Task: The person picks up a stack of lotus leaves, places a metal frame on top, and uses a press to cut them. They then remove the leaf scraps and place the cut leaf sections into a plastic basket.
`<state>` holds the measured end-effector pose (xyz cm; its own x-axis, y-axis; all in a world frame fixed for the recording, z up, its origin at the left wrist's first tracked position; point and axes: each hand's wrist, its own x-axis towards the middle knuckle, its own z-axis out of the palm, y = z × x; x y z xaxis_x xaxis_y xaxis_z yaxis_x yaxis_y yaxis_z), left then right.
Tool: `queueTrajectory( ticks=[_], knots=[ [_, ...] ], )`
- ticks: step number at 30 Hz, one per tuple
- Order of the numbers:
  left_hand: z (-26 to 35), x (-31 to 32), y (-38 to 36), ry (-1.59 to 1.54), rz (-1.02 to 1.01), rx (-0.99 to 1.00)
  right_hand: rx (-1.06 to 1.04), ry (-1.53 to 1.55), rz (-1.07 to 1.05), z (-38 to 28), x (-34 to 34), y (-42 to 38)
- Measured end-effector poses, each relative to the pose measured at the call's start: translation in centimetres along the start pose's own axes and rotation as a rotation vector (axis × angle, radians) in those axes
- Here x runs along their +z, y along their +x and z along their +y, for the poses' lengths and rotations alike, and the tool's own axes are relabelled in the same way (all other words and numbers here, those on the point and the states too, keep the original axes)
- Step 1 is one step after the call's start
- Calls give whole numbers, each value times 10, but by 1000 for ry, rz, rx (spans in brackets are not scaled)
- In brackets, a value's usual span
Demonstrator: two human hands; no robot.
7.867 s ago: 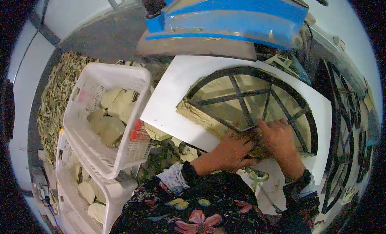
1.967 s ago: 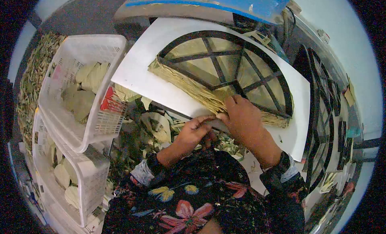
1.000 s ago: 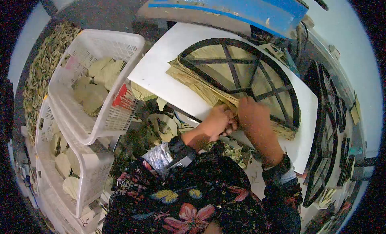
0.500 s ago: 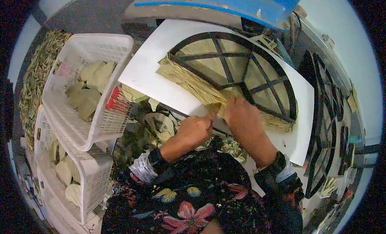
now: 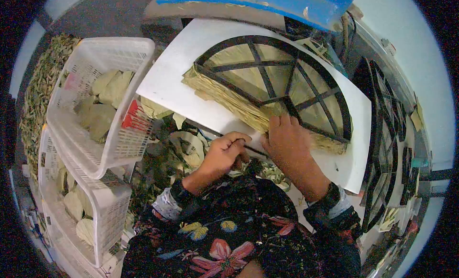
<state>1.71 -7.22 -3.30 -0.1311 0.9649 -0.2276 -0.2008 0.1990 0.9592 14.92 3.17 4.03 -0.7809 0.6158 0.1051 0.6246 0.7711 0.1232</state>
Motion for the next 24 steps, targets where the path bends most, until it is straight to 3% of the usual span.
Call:
queueTrajectory(
  ticks=[5,9,11,18,24],
  knots=[
    [7,9,-1,-244,-26,-129,41,77,20,13,4,7],
    [13,24,9,-433,4,-64,71,111,49,15,-2,11],
    [26,27,19,-565,16,-232,71,105,50,17,-1,12],
    [32,36,48,-589,6,-345,40,41,94,17,-2,13],
    [30,39,47,-362,19,-214,10,60,74,22,10,8]
  ],
)
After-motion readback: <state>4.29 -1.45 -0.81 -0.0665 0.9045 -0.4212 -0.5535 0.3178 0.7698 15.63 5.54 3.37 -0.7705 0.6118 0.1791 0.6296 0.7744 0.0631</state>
